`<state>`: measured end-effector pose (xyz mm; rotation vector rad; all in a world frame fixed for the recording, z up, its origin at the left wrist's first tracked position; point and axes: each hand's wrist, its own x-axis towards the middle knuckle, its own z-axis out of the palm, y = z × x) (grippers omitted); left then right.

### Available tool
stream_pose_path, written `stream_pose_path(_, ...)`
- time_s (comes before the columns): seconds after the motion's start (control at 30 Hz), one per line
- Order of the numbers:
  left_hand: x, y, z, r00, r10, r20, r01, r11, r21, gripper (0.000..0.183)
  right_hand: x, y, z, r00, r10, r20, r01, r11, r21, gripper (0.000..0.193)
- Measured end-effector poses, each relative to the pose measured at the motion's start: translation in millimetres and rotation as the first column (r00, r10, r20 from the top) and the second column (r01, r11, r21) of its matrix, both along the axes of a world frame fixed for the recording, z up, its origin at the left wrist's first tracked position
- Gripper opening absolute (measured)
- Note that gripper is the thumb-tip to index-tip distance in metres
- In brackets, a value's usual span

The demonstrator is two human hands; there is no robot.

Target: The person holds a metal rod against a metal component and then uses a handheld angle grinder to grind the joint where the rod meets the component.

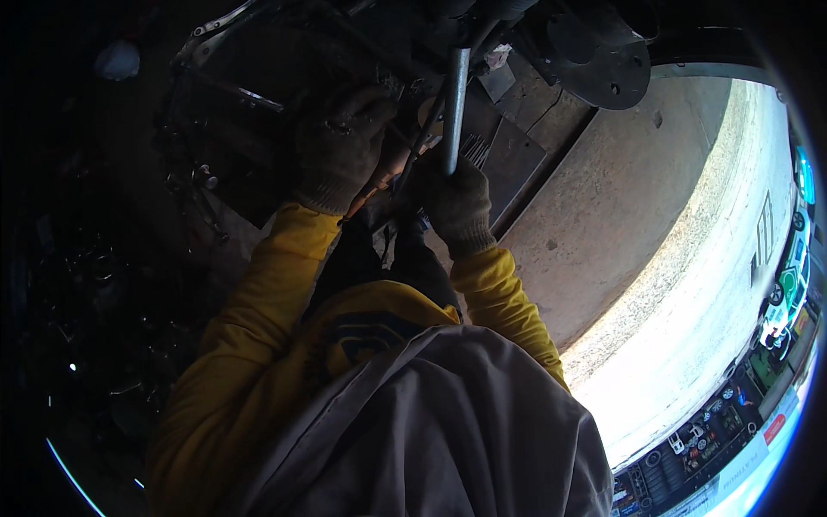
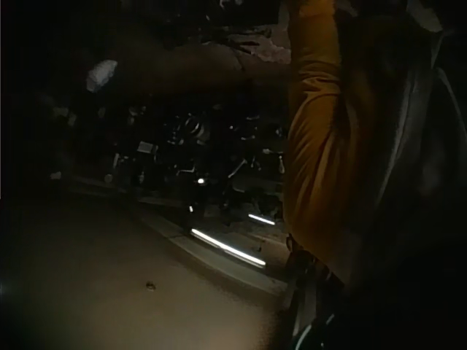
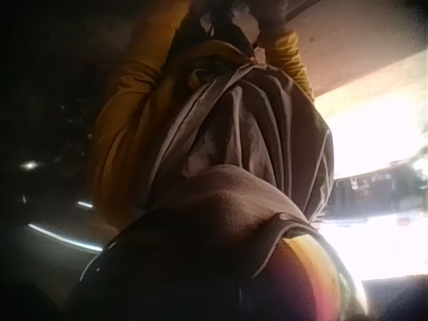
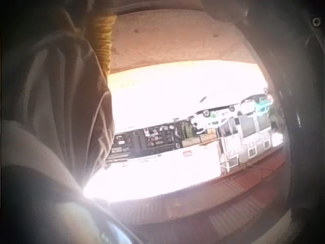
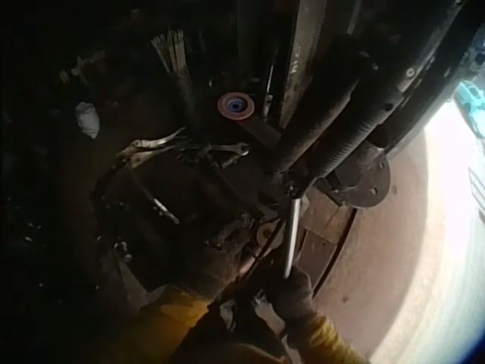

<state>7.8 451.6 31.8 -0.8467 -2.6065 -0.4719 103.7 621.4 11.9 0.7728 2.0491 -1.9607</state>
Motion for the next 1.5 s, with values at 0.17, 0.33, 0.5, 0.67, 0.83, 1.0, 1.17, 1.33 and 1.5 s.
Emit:
stream_pose_path(0.17,-9,-3,-17,0.997,-0.012,0.073,0.008,0.998,0.066,0.019,0,-16,4,0.994,-0.106,0.037,0.102,0.99,0.101,0.021)
stream_pose_path(0.33,-5,2,-20,0.982,0.016,0.191,-0.047,0.986,0.158,0.019,-10,-20,-3,0.992,-0.078,-0.098,0.09,0.987,0.133,0.026)
stream_pose_path(0.5,-10,2,-29,0.94,-0.011,0.34,-0.097,0.949,0.3,0.018,-11,-10,-9,0.998,-0.05,-0.044,0.053,0.997,0.064,0.026)
stream_pose_path(0.67,-9,1,-27,0.979,-0.013,0.202,-0.037,0.97,0.242,0.02,-15,-2,1,1.0,-0.006,0.017,0.007,0.999,-0.038,0.019)
stream_pose_path(0.83,-7,-1,-10,0.997,-0.003,0.074,-0.003,0.997,0.083,0.022,-10,0,-4,1.0,-0.031,0.007,0.031,0.996,-0.089,0.017)
stream_pose_path(1.0,-7,-4,-22,0.999,0.024,0.022,-0.026,0.998,0.058,0.027,-6,3,-6,0.999,0.021,-0.037,-0.02,1.0,0.007,0.015)
stream_pose_path(1.17,-7,0,-5,0.975,0.032,0.221,-0.099,0.949,0.301,0.022,-2,6,-8,0.999,-0.032,0.01,0.032,0.999,-0.026,0.016)
stream_pose_path(1.33,-10,-3,-14,0.983,0.054,0.173,-0.103,0.951,0.292,0.019,-1,6,-4,0.998,-0.044,0.046,0.045,0.999,-0.027,0.015)
stream_pose_path(1.5,-12,-2,-25,0.983,0.038,0.181,-0.097,0.939,0.331,0.023,-2,4,1,0.993,-0.064,0.102,0.064,0.998,0.0,0.016)
